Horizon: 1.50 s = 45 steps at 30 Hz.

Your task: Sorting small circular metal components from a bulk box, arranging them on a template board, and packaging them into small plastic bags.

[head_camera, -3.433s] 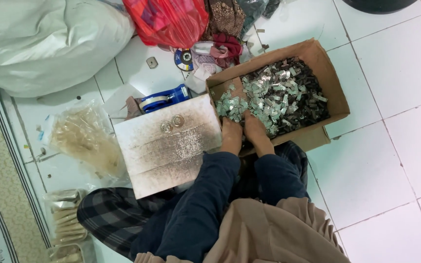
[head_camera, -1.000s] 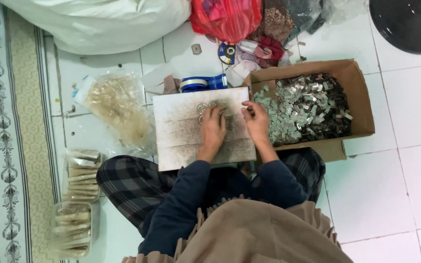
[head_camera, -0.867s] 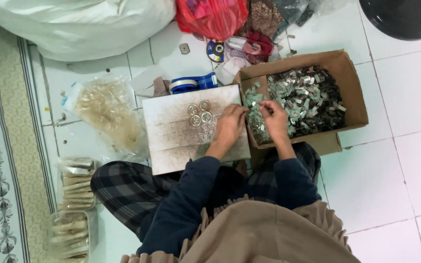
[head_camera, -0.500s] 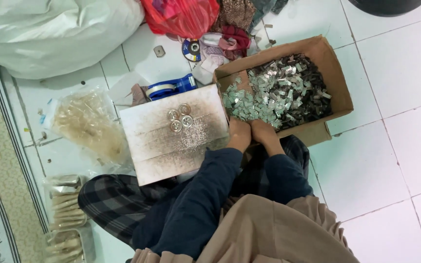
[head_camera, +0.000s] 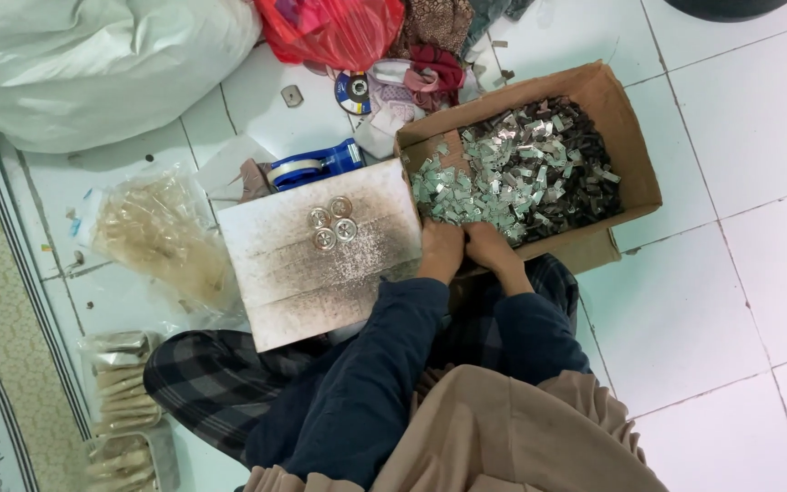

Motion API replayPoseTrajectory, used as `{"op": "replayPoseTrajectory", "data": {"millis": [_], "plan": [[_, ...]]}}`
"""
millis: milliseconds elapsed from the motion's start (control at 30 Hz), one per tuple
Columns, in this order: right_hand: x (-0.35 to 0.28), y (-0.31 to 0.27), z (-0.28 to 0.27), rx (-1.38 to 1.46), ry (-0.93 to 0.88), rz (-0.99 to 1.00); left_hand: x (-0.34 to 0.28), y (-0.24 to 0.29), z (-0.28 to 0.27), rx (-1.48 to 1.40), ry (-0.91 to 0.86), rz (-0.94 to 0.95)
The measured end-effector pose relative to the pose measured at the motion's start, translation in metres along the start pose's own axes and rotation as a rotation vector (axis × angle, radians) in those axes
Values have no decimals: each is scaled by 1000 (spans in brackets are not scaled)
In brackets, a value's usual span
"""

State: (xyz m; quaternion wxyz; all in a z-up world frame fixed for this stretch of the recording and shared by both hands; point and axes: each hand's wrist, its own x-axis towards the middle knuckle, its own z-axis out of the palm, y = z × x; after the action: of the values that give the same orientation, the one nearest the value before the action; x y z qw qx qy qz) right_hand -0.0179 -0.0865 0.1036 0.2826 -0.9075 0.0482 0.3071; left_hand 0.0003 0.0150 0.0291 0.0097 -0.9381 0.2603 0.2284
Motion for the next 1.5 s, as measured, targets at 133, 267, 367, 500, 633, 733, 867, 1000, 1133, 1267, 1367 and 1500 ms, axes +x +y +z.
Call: {"op": "replayPoseTrajectory", "data": {"millis": [133,267,367,500,633,733,867,1000,1133,1267,1367,1500], "plan": [[14,32,15,50,138,-56,12,-6,17,-11,120,26],[16,43,20,383,401,-65,-11,-20,-30,-306,308,48],[6,36,12,652,515,-78,-21,-34,-56,-709,208,87],[1,31,10,827,598,-169,-39,-44,-82,-1102,123,91],[8,44,17,853,608,-214,-31,-47,-61,-1214,175,106],[8,42,16,917,599,-234,-20,-46,-47,-1287,224,83],[12,41,15,878,555,-95,-19,-47,-47,-1267,351,27],[16,31,14,394,375,-77,-47,-44,-85,-1316,488,-4],[34,19,32,-289,299,-83,-30,-43,-61,-1254,504,-38],[45,20,39,-215,181,-75,-26,-49,-60,-1297,476,-79],[49,34,48,-211,181,-97,-17,-50,-53,-1343,436,-88],[45,35,34,102,545,-121,-5,-53,-31,-1402,407,-170]]}}
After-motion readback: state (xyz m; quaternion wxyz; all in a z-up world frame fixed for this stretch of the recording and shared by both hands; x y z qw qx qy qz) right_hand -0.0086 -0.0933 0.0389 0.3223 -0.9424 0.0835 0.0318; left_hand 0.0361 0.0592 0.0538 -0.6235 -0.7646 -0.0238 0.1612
